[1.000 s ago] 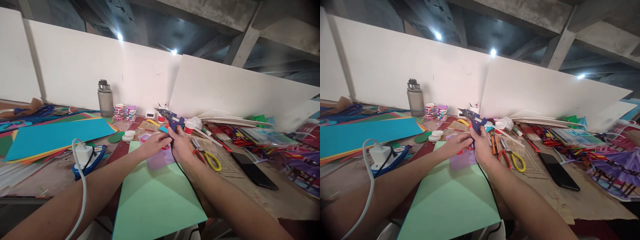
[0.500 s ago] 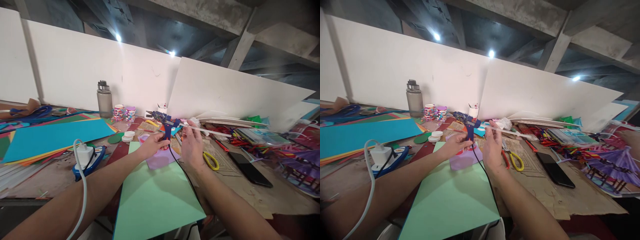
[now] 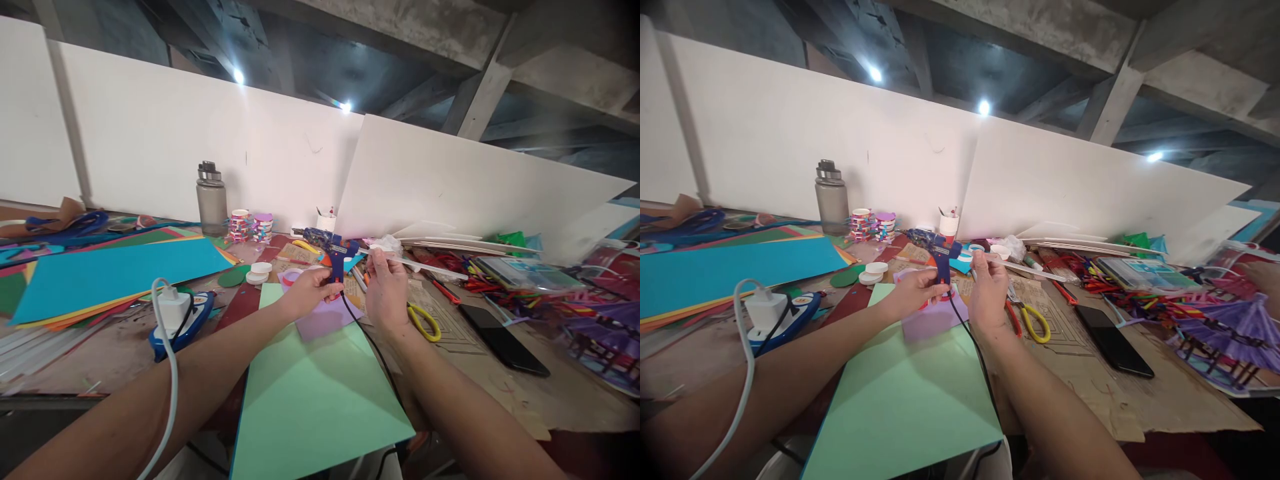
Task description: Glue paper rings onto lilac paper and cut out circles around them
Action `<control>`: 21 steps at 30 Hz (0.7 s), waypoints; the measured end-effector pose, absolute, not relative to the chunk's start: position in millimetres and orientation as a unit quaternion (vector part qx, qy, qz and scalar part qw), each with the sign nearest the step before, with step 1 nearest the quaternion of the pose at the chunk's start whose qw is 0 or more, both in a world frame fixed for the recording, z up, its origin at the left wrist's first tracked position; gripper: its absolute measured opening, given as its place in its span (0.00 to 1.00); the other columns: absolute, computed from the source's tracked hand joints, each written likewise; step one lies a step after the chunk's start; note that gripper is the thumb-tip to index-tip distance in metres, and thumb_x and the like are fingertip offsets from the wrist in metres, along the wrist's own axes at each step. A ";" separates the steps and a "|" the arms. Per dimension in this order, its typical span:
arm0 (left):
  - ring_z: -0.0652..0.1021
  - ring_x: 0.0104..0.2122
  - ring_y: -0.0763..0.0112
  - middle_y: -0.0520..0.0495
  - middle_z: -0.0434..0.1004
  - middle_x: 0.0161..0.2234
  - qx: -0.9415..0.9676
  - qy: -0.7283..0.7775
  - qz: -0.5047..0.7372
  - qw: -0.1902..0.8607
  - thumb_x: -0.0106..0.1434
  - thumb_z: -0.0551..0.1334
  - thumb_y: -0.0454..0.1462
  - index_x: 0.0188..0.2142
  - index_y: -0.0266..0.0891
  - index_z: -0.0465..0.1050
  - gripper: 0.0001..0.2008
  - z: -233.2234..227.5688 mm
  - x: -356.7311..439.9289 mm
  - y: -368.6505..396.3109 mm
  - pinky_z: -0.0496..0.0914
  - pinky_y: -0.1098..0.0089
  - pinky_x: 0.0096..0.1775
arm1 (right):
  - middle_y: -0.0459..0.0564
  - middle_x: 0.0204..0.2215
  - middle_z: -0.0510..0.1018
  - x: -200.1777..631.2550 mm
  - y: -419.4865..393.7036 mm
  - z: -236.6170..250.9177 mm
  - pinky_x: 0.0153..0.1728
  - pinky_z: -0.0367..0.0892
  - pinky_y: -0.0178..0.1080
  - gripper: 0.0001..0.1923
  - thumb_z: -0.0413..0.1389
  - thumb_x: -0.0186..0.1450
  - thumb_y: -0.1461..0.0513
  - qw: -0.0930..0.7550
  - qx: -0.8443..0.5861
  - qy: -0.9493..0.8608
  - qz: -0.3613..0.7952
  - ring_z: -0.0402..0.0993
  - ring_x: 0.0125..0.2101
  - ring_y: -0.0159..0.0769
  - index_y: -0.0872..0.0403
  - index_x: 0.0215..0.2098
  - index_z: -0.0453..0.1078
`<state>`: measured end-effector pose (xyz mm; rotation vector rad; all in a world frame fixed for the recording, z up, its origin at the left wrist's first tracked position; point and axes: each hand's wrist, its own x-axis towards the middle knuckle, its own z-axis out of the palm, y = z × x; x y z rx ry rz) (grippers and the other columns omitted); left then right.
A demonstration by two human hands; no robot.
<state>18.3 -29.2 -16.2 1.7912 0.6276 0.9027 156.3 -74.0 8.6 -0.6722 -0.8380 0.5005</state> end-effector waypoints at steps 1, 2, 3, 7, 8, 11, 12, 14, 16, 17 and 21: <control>0.69 0.21 0.76 0.55 0.67 0.20 0.738 0.260 0.374 0.498 0.53 0.67 0.51 0.28 0.37 0.69 0.20 -16.5 18.6 -28.9 0.63 0.73 0.26 | 0.39 0.22 0.63 157.0 -73.1 8.0 0.31 0.59 0.34 0.19 0.64 0.56 0.51 0.828 -0.320 -0.392 0.241 0.59 0.26 0.27 0.53 0.22 0.63; 0.69 0.22 0.75 0.55 0.68 0.20 0.735 0.260 0.377 0.501 0.53 0.67 0.51 0.28 0.37 0.69 0.19 -16.8 18.9 -28.6 0.63 0.73 0.26 | 0.39 0.22 0.64 157.9 -72.2 6.9 0.32 0.60 0.34 0.18 0.63 0.56 0.51 0.824 -0.324 -0.393 0.249 0.60 0.27 0.28 0.53 0.23 0.63; 0.69 0.22 0.75 0.55 0.68 0.21 0.732 0.259 0.379 0.504 0.53 0.67 0.51 0.28 0.37 0.69 0.19 -16.8 19.0 -28.5 0.64 0.73 0.26 | 0.40 0.23 0.66 158.8 -71.4 5.4 0.33 0.61 0.34 0.18 0.63 0.57 0.50 0.815 -0.330 -0.399 0.260 0.61 0.27 0.28 0.53 0.24 0.64; 0.69 0.23 0.75 0.54 0.70 0.22 0.733 0.251 0.375 0.509 0.56 0.65 0.50 0.28 0.37 0.68 0.18 -15.9 19.2 -29.7 0.64 0.73 0.28 | 0.46 0.35 0.75 161.2 -69.3 -4.3 0.37 0.65 0.37 0.18 0.62 0.57 0.50 0.730 -0.382 -0.484 0.295 0.68 0.34 0.32 0.53 0.38 0.70; 0.69 0.23 0.75 0.54 0.70 0.22 0.737 0.248 0.371 0.508 0.56 0.65 0.50 0.28 0.37 0.68 0.18 -15.8 19.3 -30.1 0.64 0.72 0.28 | 0.47 0.37 0.76 161.2 -69.1 -7.1 0.37 0.66 0.37 0.19 0.63 0.56 0.50 0.701 -0.401 -0.510 0.294 0.69 0.35 0.33 0.52 0.40 0.71; 0.68 0.23 0.75 0.54 0.69 0.22 0.749 0.242 0.359 0.501 0.55 0.65 0.49 0.28 0.37 0.69 0.17 -17.0 20.2 -30.5 0.64 0.72 0.28 | 0.47 0.33 0.77 159.3 -68.2 -14.6 0.35 0.67 0.38 0.19 0.65 0.54 0.51 0.638 -0.452 -0.558 0.278 0.70 0.34 0.36 0.53 0.39 0.72; 0.68 0.23 0.75 0.54 0.68 0.21 0.754 0.239 0.356 0.497 0.55 0.65 0.49 0.28 0.37 0.69 0.17 -17.9 20.4 -29.9 0.64 0.72 0.28 | 0.47 0.32 0.77 158.4 -67.9 -16.3 0.34 0.66 0.38 0.17 0.64 0.54 0.52 0.628 -0.462 -0.563 0.273 0.70 0.33 0.36 0.53 0.37 0.72; 0.68 0.23 0.75 0.54 0.68 0.21 0.764 0.236 0.347 0.491 0.56 0.65 0.48 0.29 0.37 0.71 0.16 -20.0 20.1 -27.8 0.64 0.72 0.29 | 0.46 0.30 0.76 157.8 -67.7 -17.4 0.33 0.66 0.38 0.16 0.62 0.56 0.52 0.629 -0.472 -0.559 0.264 0.70 0.31 0.36 0.54 0.35 0.72; 0.68 0.23 0.75 0.54 0.69 0.23 0.767 0.243 0.344 0.484 0.56 0.64 0.47 0.33 0.36 0.74 0.15 -21.9 18.2 -24.8 0.65 0.72 0.29 | 0.46 0.30 0.76 160.9 -69.3 -15.0 0.33 0.65 0.38 0.14 0.60 0.57 0.52 0.635 -0.478 -0.551 0.256 0.69 0.30 0.34 0.54 0.35 0.71; 0.68 0.24 0.75 0.53 0.70 0.24 0.768 0.253 0.346 0.476 0.57 0.64 0.46 0.36 0.36 0.75 0.15 -22.5 16.6 -23.3 0.65 0.72 0.29 | 0.46 0.30 0.75 164.5 -71.0 -12.7 0.32 0.65 0.38 0.14 0.60 0.57 0.52 0.635 -0.483 -0.547 0.251 0.68 0.29 0.34 0.54 0.34 0.71; 0.70 0.25 0.73 0.52 0.71 0.24 0.790 0.302 0.353 0.400 0.62 0.60 0.49 0.43 0.37 0.78 0.20 -22.2 9.9 -19.9 0.65 0.72 0.30 | 0.46 0.29 0.75 195.4 -80.4 -2.9 0.33 0.63 0.38 0.15 0.59 0.57 0.51 0.622 -0.545 -0.524 0.203 0.67 0.29 0.33 0.54 0.35 0.70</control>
